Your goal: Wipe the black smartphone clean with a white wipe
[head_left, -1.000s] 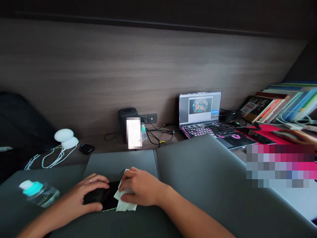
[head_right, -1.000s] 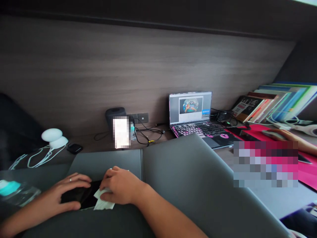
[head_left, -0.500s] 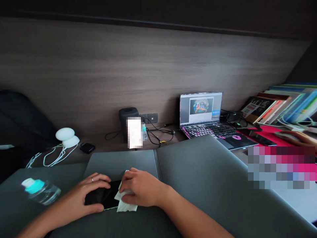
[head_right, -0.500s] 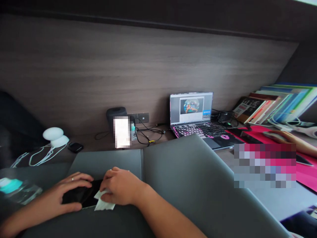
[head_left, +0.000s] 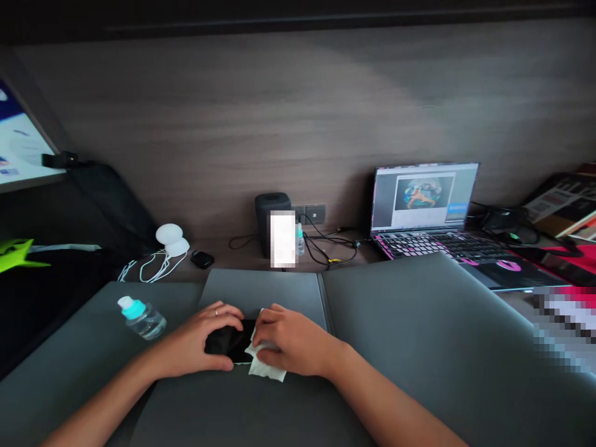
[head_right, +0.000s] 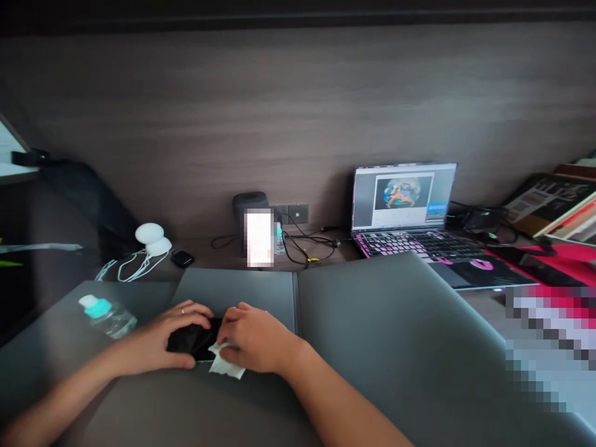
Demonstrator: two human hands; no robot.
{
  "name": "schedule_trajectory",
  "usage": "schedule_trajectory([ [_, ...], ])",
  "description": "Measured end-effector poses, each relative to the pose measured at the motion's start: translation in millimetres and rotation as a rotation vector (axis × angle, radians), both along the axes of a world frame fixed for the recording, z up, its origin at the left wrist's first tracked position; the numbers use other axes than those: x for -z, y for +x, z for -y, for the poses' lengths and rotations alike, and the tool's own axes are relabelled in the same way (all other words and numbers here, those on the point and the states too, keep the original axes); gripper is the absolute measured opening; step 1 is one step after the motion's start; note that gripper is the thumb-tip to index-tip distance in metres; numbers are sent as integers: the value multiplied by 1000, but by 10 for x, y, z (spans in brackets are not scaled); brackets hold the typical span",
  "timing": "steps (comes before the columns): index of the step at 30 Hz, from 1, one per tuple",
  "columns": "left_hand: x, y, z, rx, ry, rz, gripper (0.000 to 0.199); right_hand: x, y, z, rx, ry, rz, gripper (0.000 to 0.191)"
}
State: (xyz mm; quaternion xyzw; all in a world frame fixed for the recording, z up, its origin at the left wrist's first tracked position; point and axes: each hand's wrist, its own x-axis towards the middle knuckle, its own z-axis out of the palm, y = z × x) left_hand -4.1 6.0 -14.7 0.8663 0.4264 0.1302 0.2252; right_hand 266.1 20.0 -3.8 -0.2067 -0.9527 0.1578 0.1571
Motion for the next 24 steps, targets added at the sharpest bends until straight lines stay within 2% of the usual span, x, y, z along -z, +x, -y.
schedule_trajectory([
  [11, 144, -41, -7, -35, 24, -14, 46, 0, -33, -19, -33, 18, 17, 14],
  [16, 172, -53, -22, -18, 35, -17, 47, -12, -7, -42, -10, 21, 29, 20],
  [21, 181, -58, -31, -4, 50, 4, 46, -4, -3, -50, -85, 8, 24, 15],
  [24, 197, -70, -30, -4, 48, 10, 44, 20, 0, -49, -35, -8, 14, 17],
])
